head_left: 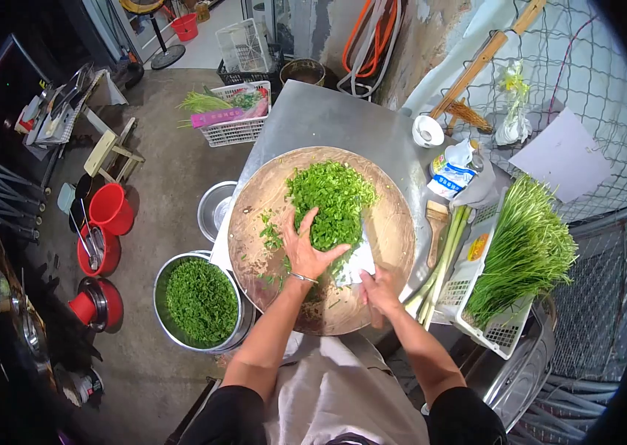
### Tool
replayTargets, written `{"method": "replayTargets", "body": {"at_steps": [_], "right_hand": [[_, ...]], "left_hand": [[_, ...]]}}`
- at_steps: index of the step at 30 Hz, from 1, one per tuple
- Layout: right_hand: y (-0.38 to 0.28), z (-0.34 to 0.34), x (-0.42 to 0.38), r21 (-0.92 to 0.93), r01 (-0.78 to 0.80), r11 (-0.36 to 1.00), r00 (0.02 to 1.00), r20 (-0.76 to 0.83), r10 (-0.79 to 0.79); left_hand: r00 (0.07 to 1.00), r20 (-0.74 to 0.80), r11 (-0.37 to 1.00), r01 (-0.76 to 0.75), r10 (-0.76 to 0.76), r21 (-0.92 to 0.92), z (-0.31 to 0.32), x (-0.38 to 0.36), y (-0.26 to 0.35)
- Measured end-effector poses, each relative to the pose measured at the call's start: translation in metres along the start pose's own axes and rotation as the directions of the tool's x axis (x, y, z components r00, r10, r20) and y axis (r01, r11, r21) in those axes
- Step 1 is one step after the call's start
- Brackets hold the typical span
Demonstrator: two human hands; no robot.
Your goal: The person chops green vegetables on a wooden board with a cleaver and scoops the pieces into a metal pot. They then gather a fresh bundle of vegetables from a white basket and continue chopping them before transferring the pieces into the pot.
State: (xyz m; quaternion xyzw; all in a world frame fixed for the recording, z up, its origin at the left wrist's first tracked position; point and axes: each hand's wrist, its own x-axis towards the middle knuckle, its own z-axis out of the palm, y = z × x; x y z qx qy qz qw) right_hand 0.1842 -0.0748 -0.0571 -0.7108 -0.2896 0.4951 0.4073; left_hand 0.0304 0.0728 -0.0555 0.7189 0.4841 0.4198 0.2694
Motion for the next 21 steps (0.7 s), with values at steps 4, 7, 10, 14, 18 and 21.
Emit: {"method": "replayTargets", "body": {"at_steps": [4,7,10,14,18,21], "right_hand": [[0.003,0.038,-0.006,-0.02,0.027,0.999,0.999,-0.022,-0.027],[-0.002,0.05,-0.012,0.023,0.001,1.0,1.0,-0.024,-0.001],[0.006,0.055,-0.016,0.08,-0.002,0.997,0.999,-0.041,0.005],[0.004,0.063,-0.03,0.173,-0.038,0.984,0.997,-0.063,0.05],[0.01,0.063,-0.037,0.182,-0.016,0.983,0.996,-0.078,0.03],[0.006,0.063,-0.045,0.19,-0.013,0.982,0.995,-0.098,0.032]], "left_hand": [[0.996,-0.036,0.997,0.081,-0.081,-0.007,0.004,-0.019,0.0],[0.994,-0.107,0.998,0.014,-0.021,-0.065,0.001,-0.021,-0.006],[0.993,-0.121,0.997,0.004,-0.014,-0.083,-0.004,-0.023,-0.003],[0.992,-0.122,0.996,-0.014,0.003,-0.092,-0.01,-0.029,0.004],[0.995,-0.099,0.995,-0.041,0.031,-0.095,-0.013,-0.031,0.009],[0.994,-0.098,0.991,-0.052,0.04,-0.121,-0.016,-0.031,0.015]]}}
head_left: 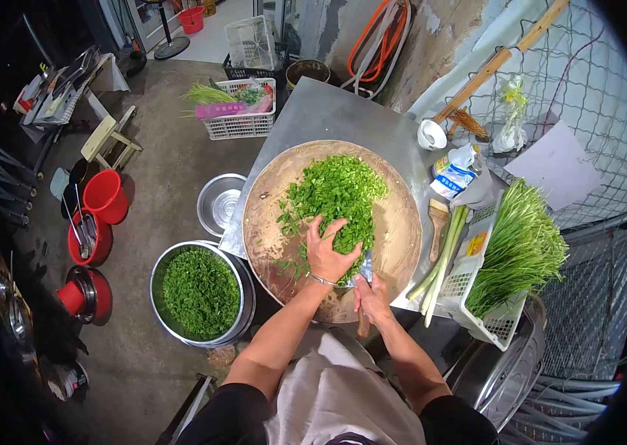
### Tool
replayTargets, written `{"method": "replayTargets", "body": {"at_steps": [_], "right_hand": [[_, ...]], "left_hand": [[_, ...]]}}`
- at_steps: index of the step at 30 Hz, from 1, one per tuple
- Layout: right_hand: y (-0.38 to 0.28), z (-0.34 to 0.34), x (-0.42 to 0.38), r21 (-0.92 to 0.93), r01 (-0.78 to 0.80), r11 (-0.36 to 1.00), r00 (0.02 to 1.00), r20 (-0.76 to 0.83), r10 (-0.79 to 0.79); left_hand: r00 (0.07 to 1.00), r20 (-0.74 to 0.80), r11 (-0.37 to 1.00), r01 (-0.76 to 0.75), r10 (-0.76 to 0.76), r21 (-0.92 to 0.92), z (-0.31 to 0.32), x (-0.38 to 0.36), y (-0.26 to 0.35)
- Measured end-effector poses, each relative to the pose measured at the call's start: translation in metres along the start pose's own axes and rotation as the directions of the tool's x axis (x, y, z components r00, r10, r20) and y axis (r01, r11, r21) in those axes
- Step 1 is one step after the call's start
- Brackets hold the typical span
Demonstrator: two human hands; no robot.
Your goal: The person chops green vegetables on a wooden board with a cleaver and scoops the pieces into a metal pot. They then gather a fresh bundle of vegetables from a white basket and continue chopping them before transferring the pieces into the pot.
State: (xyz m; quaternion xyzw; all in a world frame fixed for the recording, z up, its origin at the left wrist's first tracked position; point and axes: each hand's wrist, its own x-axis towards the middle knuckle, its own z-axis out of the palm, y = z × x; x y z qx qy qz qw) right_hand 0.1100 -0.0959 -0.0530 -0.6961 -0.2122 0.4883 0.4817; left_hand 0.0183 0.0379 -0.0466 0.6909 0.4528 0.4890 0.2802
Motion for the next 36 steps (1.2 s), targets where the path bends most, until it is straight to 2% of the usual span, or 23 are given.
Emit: {"method": "replayTargets", "body": {"at_steps": [8,14,21,22,25,27,31,33,34,35,36], "right_hand": [[-0.016,0.008,-0.024,-0.037,0.051,0.998,0.998,-0.034,-0.052],[-0.019,0.032,-0.043,-0.055,0.031,0.998,0.999,-0.03,-0.033],[-0.016,0.108,-0.081,-0.099,0.047,0.994,0.988,0.149,-0.032],[-0.01,0.12,-0.083,-0.154,0.082,0.985,0.982,0.182,-0.054],[0.02,0.162,-0.09,-0.137,0.096,0.986,0.949,0.31,-0.05],[0.042,0.191,-0.091,-0.114,0.104,0.988,0.915,0.4,-0.05],[0.093,0.25,-0.084,-0.228,0.037,0.973,0.889,0.452,0.072],[0.104,0.28,-0.083,-0.411,0.089,0.907,0.901,0.422,0.103],[0.114,0.294,-0.08,-0.509,0.171,0.844,0.901,0.427,0.076],[0.152,0.3,-0.066,-0.523,0.363,0.771,0.859,0.509,-0.059],[0.159,0.312,-0.065,-0.514,0.463,0.722,0.834,0.529,-0.157]], "left_hand": [[0.999,0.017,0.997,-0.047,0.048,-0.057,-0.013,0.001,0.009],[0.998,-0.049,0.995,-0.033,0.029,-0.095,-0.058,-0.001,0.015],[0.973,-0.231,1.0,-0.002,-0.002,-0.016,-0.155,-0.024,-0.013],[0.963,-0.269,1.0,0.02,-0.02,0.0,-0.171,-0.031,-0.019],[0.946,-0.32,0.996,0.08,-0.06,0.05,-0.218,-0.057,-0.055],[0.928,-0.347,0.982,0.175,-0.138,0.077,-0.24,-0.08,-0.088],[0.876,-0.389,0.93,0.351,-0.285,0.109,-0.277,-0.119,-0.159],[0.835,-0.358,0.878,0.472,-0.417,0.078,-0.29,-0.136,-0.203],[0.815,-0.318,0.837,0.537,-0.485,0.1,-0.292,-0.147,-0.233],[0.768,-0.293,0.74,0.634,-0.57,0.224,-0.298,-0.151,-0.245],[0.722,-0.305,0.687,0.689,-0.621,0.231,-0.302,-0.158,-0.264]]}}
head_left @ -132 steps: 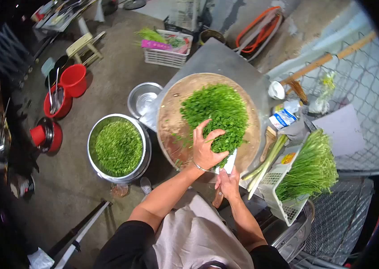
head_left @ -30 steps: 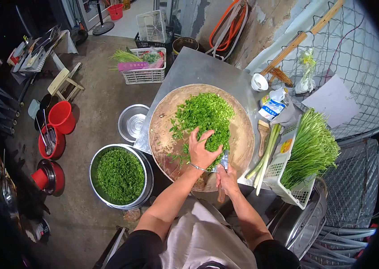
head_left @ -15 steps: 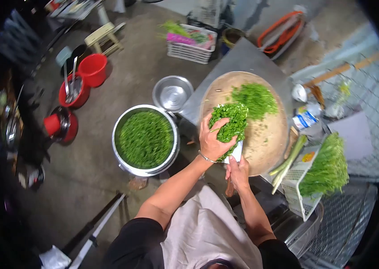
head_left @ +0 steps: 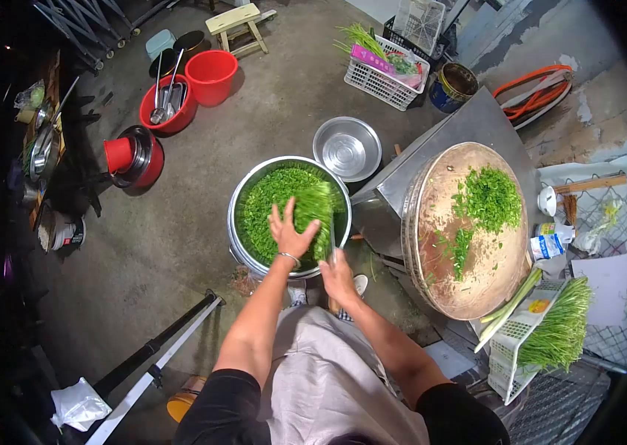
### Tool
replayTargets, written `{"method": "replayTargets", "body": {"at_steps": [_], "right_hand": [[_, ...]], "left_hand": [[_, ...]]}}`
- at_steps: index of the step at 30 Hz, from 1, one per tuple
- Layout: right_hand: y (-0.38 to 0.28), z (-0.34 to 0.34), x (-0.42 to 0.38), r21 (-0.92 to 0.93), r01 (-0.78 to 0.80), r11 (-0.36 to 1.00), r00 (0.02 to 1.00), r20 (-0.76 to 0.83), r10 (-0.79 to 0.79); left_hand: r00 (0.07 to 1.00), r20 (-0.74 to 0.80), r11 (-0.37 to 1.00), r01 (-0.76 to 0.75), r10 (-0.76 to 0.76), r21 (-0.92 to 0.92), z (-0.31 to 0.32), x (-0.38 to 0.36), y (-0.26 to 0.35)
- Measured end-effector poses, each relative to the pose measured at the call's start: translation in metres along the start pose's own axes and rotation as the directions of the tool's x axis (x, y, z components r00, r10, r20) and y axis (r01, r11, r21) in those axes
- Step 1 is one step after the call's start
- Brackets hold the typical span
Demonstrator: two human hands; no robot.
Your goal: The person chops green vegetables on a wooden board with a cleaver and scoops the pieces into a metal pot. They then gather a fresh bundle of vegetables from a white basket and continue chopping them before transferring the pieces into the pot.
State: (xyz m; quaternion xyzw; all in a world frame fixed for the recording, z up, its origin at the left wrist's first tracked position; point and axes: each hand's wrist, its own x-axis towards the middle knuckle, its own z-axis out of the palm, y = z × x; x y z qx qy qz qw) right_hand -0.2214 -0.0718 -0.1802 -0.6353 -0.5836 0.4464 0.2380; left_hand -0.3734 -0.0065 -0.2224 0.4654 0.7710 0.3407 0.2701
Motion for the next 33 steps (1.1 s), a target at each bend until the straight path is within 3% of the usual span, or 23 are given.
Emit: {"method": "replayTargets", "body": {"at_steps": [1,3,5,6,8,9,11,13,14,17,18,19,21,24,27,30,33], "right_hand": [[-0.002,0.01,0.007,-0.061,0.092,0.994,0.995,-0.042,-0.095],[-0.001,0.013,0.011,-0.05,0.064,0.997,0.998,-0.021,-0.065],[-0.016,-0.005,0.003,0.031,0.026,0.999,1.0,-0.01,-0.026],[-0.022,-0.018,-0.004,0.049,0.074,0.996,0.996,-0.049,-0.072],[-0.043,-0.058,-0.02,0.233,-0.054,0.971,0.998,0.0,0.055],[-0.049,-0.078,-0.028,0.323,-0.116,0.939,0.993,0.024,0.114],[-0.046,-0.118,-0.045,0.484,-0.077,0.872,0.995,-0.02,0.099],[-0.037,-0.162,-0.062,0.591,0.097,0.801,0.993,-0.115,-0.035],[-0.037,-0.183,-0.073,0.661,0.051,0.748,0.988,-0.141,0.057],[-0.019,-0.251,-0.092,0.639,0.144,0.755,0.962,-0.269,0.043],[-0.02,-0.277,-0.098,0.651,0.057,0.757,0.952,-0.264,0.155],[-0.005,-0.297,-0.098,0.687,-0.039,0.725,0.905,-0.283,0.317],[0.039,-0.341,-0.1,0.681,-0.05,0.731,0.848,-0.358,0.392],[0.08,-0.408,-0.102,0.622,-0.079,0.779,0.767,-0.462,0.446],[0.123,-0.476,-0.098,0.499,-0.171,0.85,0.714,-0.531,0.456],[0.181,-0.533,-0.077,0.377,-0.213,0.901,0.711,-0.573,0.408],[0.202,-0.578,-0.048,0.38,-0.282,0.881,0.72,-0.523,0.456]], "left_hand": [[0.998,0.005,0.997,0.066,-0.067,0.031,0.004,0.008,-0.02],[0.996,-0.009,0.99,0.092,-0.094,-0.11,0.002,0.024,-0.045],[0.989,0.004,0.92,0.138,-0.147,-0.366,-0.005,0.043,-0.065],[0.947,0.051,0.754,0.285,-0.318,-0.592,-0.012,0.047,-0.068],[0.805,0.248,0.264,0.441,-0.54,-0.858,-0.028,0.044,-0.021],[0.815,0.314,0.096,0.407,-0.487,-0.908,-0.029,0.045,-0.015],[0.831,0.405,-0.137,0.383,-0.381,-0.914,-0.014,0.045,-0.007],[0.832,0.486,-0.251,0.427,-0.267,-0.869,0.001,0.041,0.036],[0.833,0.516,-0.238,0.47,-0.198,-0.85,0.011,0.036,0.062],[0.787,0.614,-0.089,0.618,0.068,-0.782,0.046,0.01,0.167],[0.782,0.617,-0.021,0.621,0.086,-0.784,0.06,-0.007,0.207],[0.78,0.594,0.156,0.573,0.197,-0.805,0.071,-0.024,0.247],[0.817,0.525,0.542,0.336,0.239,-0.77,0.121,-0.043,0.285],[0.786,0.405,0.65,0.005,0.467,-0.76,0.163,-0.059,0.332],[0.748,0.077,0.625,-0.488,0.659,-0.609,0.19,-0.05,0.355],[0.73,0.071,0.674,-0.583,0.68,-0.454,0.204,-0.039,0.362],[0.725,0.122,0.721,-0.623,0.678,-0.305,0.215,-0.027,0.365]]}}
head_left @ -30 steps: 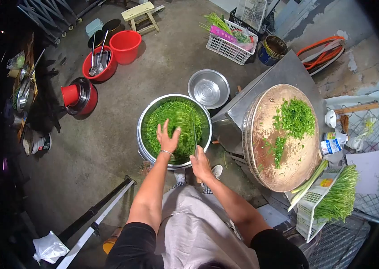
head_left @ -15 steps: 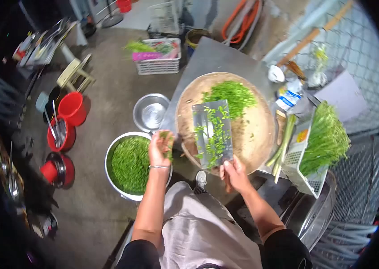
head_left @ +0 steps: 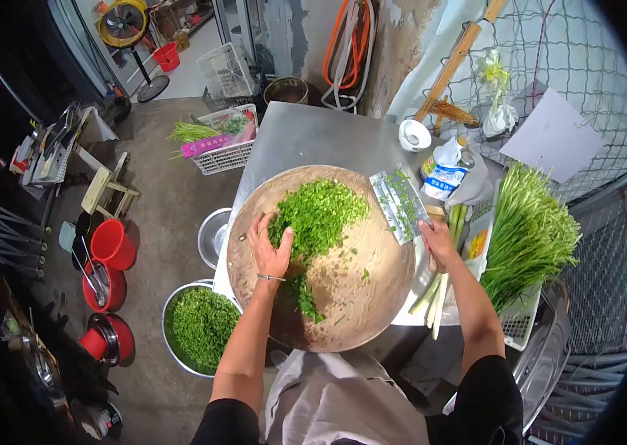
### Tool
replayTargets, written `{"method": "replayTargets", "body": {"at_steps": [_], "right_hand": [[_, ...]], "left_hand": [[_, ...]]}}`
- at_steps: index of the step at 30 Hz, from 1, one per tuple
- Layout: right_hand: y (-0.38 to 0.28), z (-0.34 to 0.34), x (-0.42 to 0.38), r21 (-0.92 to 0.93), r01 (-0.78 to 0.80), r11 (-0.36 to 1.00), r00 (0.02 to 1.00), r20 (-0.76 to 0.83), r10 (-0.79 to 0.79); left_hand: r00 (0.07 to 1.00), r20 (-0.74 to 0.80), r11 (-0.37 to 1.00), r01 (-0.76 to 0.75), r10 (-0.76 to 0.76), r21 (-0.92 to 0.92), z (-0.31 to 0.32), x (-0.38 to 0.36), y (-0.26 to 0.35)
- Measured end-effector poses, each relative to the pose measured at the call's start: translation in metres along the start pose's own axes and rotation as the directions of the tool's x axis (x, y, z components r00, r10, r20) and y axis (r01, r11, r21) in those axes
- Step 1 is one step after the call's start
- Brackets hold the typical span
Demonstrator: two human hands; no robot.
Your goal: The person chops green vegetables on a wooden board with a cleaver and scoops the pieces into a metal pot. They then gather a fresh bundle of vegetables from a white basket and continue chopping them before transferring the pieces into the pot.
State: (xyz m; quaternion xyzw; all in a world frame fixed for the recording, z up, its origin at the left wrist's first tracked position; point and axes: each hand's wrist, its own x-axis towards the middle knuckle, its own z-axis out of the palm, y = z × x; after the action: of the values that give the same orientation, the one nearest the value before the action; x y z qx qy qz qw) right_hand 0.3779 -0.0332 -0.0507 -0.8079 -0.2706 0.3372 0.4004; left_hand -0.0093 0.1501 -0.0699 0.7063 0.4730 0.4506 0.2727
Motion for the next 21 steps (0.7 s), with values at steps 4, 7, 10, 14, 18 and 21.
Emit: {"method": "replayTargets", "body": {"at_steps": [4,7,10,14,18,21], "right_hand": [[-0.023,-0.009,0.052,-0.023,0.028,0.999,0.993,0.114,-0.025],[-0.048,-0.002,0.076,-0.074,0.011,0.997,0.983,0.185,0.002],[-0.073,0.011,0.09,-0.071,0.001,0.997,0.96,0.278,0.019],[-0.085,0.034,0.112,-0.142,0.1,0.985,0.917,0.397,-0.036],[-0.098,0.06,0.1,-0.152,0.191,0.97,0.851,0.519,-0.086],[-0.101,0.072,0.082,-0.202,0.176,0.963,0.815,0.578,-0.028]], "left_hand": [[0.997,0.077,0.992,-0.007,-0.003,0.124,0.007,0.009,-0.002],[0.987,0.159,0.978,-0.03,-0.003,0.207,0.015,0.013,-0.006],[0.979,0.204,0.967,-0.069,0.018,0.246,0.021,0.02,-0.001],[0.973,0.223,0.962,-0.113,0.056,0.25,0.025,0.028,0.013],[0.967,0.237,0.966,-0.147,0.096,0.212,0.032,0.026,0.021],[0.979,0.191,0.961,-0.12,0.073,0.25,0.04,0.013,0.03]]}}
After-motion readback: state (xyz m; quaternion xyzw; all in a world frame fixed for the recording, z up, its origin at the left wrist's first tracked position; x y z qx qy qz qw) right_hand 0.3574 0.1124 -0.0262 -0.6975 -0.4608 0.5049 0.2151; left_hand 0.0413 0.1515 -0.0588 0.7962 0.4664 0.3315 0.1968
